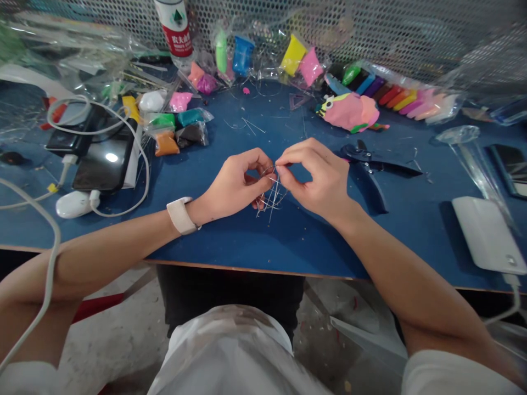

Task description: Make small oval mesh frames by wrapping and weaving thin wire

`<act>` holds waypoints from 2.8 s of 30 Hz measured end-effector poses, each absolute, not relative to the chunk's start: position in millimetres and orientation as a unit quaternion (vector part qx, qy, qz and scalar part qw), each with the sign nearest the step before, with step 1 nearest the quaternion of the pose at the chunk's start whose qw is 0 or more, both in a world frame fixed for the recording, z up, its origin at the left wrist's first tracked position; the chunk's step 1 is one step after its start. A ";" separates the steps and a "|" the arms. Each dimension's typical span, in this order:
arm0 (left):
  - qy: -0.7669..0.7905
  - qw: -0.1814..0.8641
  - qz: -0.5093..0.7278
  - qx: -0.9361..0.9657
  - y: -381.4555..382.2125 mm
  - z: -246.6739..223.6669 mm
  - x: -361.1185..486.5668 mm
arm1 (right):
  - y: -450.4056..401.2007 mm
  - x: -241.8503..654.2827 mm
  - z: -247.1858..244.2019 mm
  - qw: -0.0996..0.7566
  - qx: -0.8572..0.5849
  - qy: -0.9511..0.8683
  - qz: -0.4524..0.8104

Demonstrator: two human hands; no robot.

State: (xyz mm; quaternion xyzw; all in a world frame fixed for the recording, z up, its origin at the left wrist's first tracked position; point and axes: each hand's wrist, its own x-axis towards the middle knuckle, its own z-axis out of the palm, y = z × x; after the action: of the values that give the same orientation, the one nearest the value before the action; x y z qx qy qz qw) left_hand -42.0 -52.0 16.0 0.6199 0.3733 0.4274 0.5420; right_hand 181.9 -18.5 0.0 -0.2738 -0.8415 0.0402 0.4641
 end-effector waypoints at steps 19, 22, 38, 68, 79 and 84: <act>0.326 0.760 0.347 0.443 -31.0 12.4 -54.0 | -7.4 183.0 -4.9 0.429 -0.283 -0.737 0.438; 0.338 0.755 0.341 0.446 -28.9 11.0 -55.6 | -4.8 180.6 -9.5 0.383 -0.270 -0.687 0.556; 0.345 0.740 0.341 0.465 -25.7 9.3 -59.8 | -8.5 173.9 -11.1 0.389 -0.275 -0.602 0.641; 0.426 0.203 0.323 0.820 5.3 -2.9 -85.7 | 5.9 199.5 -3.2 0.340 -0.424 -0.794 0.273; 0.393 0.064 0.305 0.865 26.8 -16.3 -87.2 | 7.9 191.7 -10.8 0.365 -0.402 -0.788 0.289; 0.393 -0.013 0.280 0.876 28.8 -19.3 -85.7 | 8.7 191.2 -10.3 0.369 -0.416 -0.773 0.304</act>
State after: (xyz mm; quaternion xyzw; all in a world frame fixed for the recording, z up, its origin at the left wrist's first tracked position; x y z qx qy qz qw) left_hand -85.7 28.8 -19.3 0.8758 0.3925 0.2805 -0.0132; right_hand 191.2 8.7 -10.3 -0.4164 -0.7734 0.3040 0.3688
